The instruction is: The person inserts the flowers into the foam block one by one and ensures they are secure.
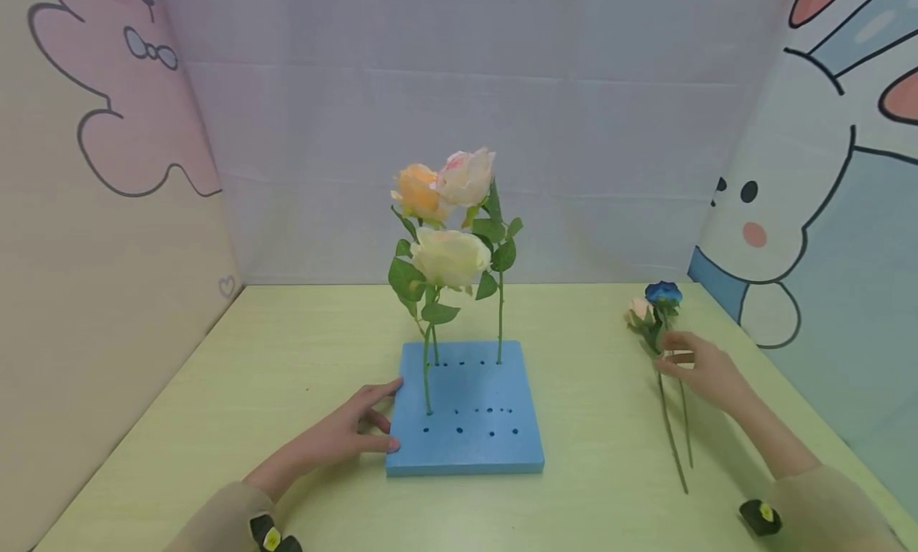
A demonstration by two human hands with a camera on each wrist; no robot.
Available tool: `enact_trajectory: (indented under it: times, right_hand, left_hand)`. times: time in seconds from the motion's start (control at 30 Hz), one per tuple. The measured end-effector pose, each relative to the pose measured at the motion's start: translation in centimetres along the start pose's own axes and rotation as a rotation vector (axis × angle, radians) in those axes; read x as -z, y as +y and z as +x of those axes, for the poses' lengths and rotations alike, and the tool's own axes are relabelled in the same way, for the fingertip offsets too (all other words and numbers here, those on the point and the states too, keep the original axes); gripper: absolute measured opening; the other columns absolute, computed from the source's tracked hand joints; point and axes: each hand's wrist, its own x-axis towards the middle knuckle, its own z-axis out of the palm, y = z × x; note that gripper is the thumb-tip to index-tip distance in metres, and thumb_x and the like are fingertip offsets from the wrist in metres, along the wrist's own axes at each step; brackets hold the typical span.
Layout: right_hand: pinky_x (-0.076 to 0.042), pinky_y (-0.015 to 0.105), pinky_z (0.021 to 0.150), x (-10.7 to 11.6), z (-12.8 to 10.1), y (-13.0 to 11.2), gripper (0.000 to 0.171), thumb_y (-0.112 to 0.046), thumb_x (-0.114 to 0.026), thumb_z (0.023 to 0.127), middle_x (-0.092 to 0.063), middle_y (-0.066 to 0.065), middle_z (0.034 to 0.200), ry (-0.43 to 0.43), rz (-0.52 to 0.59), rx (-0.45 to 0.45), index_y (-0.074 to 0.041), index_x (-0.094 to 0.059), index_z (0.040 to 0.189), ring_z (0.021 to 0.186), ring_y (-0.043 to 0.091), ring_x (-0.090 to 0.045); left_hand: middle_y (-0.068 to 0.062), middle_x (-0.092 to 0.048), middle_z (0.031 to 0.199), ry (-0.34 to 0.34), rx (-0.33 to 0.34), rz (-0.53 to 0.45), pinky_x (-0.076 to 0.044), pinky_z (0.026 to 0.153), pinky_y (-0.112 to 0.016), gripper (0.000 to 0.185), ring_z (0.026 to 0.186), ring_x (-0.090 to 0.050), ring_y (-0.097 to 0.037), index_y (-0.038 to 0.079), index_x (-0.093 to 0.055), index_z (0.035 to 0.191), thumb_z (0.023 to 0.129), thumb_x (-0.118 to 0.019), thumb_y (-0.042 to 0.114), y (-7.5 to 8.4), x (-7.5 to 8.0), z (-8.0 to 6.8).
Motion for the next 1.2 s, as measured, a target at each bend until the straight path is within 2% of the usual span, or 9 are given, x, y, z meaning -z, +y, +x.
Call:
enact_trajectory:
  times: [0.13, 0.27, 0.5, 0.7, 1.0, 1.07, 1.2]
  right_hand:
    - [-0.053, 0.052, 0.087, -0.1, -0.4, 0.2, 0.066, -0.027, -0.071, 0.091, -0.052, 0.036, 0.135, -0.067, 0.017, -0.017, 0.012, -0.044, 0.137, 0.115, 0.050, -0.059]
    - [-0.054, 0.051, 0.086, -0.3, -0.6, 0.3, 0.074, -0.027, -0.074, 0.088, -0.054, 0.036, 0.132, -0.093, 0.022, -0.023, 0.015, -0.041, 0.138, 0.114, 0.050, -0.060]
    - [-0.055, 0.049, 0.082, -0.6, -0.7, 0.7, 0.074, -0.031, -0.078, 0.084, -0.060, 0.036, 0.123, -0.130, -0.010, -0.057, 0.017, -0.046, 0.132, 0.109, 0.048, -0.062]
    - [-0.054, 0.050, 0.086, -0.7, -0.6, 0.5, 0.077, -0.028, -0.081, 0.080, -0.058, 0.036, 0.125, -0.170, 0.010, -0.067, 0.017, -0.047, 0.132, 0.109, 0.048, -0.062]
    - [-0.056, 0.040, 0.079, -1.1, 0.0, -0.4, 0.083, -0.020, -0.083, 0.079, -0.058, 0.037, 0.120, -0.238, 0.055, -0.028, 0.019, -0.040, 0.138, 0.103, 0.042, -0.065]
    - [-0.056, 0.037, 0.075, -1.3, 0.1, -0.8, 0.082, -0.017, -0.082, 0.079, -0.058, 0.037, 0.118, -0.256, 0.075, -0.017, 0.019, -0.038, 0.138, 0.100, 0.039, -0.066]
    - [-0.057, 0.032, 0.068, -1.6, 0.3, -1.6, 0.080, -0.009, -0.080, 0.079, -0.056, 0.037, 0.117, -0.288, 0.127, -0.032, 0.017, -0.036, 0.141, 0.082, 0.028, -0.070]
  left_hand:
    - [-0.017, -0.031, 0.153, 0.010, 0.018, -0.004, -0.047, 0.083, -0.025, 0.090, 0.111, -0.060, -0.018, 0.021, -0.023, 0.158, 0.086, -0.076, 0.033, -0.1, -0.1, 0.1]
    - [-0.015, -0.032, 0.153, 0.016, 0.025, -0.008, -0.046, 0.084, -0.024, 0.091, 0.109, -0.060, -0.014, 0.022, -0.023, 0.158, 0.086, -0.077, 0.034, -0.3, -0.2, 0.1]
    - [-0.017, -0.031, 0.153, 0.007, 0.033, -0.033, -0.047, 0.081, -0.027, 0.094, 0.112, -0.058, -0.019, 0.023, -0.021, 0.159, 0.085, -0.078, 0.033, -0.3, -0.3, 0.0]
    - [-0.014, -0.031, 0.152, -0.003, 0.059, -0.052, -0.047, 0.081, -0.031, 0.095, 0.114, -0.056, -0.020, 0.026, -0.020, 0.159, 0.084, -0.079, 0.035, -0.4, -0.3, 0.0]
    - [-0.015, -0.030, 0.153, -0.002, 0.036, -0.051, -0.048, 0.081, -0.025, 0.095, 0.111, -0.057, -0.017, 0.024, -0.020, 0.159, 0.084, -0.079, 0.034, -0.6, -0.3, 0.1]
    - [-0.015, -0.030, 0.154, 0.000, 0.033, -0.053, -0.048, 0.082, -0.025, 0.095, 0.112, -0.057, -0.017, 0.024, -0.020, 0.159, 0.084, -0.079, 0.033, -0.6, -0.4, 0.1]
    - [-0.013, -0.030, 0.154, -0.002, 0.048, -0.050, -0.047, 0.085, -0.028, 0.095, 0.114, -0.056, -0.019, 0.027, -0.020, 0.159, 0.084, -0.078, 0.035, -0.4, -0.4, -0.1]
